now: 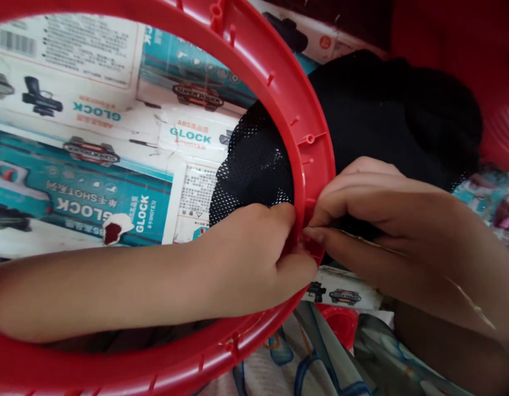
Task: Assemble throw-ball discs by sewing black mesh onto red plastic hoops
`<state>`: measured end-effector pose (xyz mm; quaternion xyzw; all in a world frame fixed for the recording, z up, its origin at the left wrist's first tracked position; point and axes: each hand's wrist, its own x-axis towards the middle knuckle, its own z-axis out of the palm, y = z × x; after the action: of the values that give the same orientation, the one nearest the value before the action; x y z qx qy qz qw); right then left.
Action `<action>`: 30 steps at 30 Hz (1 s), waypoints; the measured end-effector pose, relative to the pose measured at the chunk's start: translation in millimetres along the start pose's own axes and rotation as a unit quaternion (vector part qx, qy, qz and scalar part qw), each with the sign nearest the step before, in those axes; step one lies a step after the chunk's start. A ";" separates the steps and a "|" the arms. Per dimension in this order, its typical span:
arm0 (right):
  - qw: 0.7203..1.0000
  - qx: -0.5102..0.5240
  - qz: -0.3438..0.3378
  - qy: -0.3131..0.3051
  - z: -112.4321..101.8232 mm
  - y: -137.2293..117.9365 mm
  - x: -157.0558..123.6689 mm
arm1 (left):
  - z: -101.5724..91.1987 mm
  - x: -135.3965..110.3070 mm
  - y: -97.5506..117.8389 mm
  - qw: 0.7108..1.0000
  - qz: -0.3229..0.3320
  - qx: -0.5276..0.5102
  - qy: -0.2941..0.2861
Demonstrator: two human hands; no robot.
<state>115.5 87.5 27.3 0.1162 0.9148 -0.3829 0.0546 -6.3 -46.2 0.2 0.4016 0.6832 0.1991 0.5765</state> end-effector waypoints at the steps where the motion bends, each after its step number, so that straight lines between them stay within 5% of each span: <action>1: 1.000 -0.013 -0.001 -0.002 -0.6 -0.5 0.9 | 0.2 0.2 -0.1 1.000 0.002 0.001 0.001; 17: 0.997 -0.068 0.030 0.023 1.8 -9.6 -4.3 | 3.1 -2.5 1.1 0.999 0.019 0.038 0.031; 26: 0.986 -0.123 -0.090 0.066 5.8 8.6 -2.0 | -2.9 -1.1 2.8 0.999 0.014 0.029 -0.004; 30: 0.991 -0.083 -0.077 0.073 8.7 15.8 -2.6 | -4.4 -1.0 1.7 0.999 0.015 0.034 -0.016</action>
<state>122.1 91.6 10.7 0.0682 0.9513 -0.2988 -0.0322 -9.9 -45.2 3.2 0.4344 0.6738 0.1781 0.5706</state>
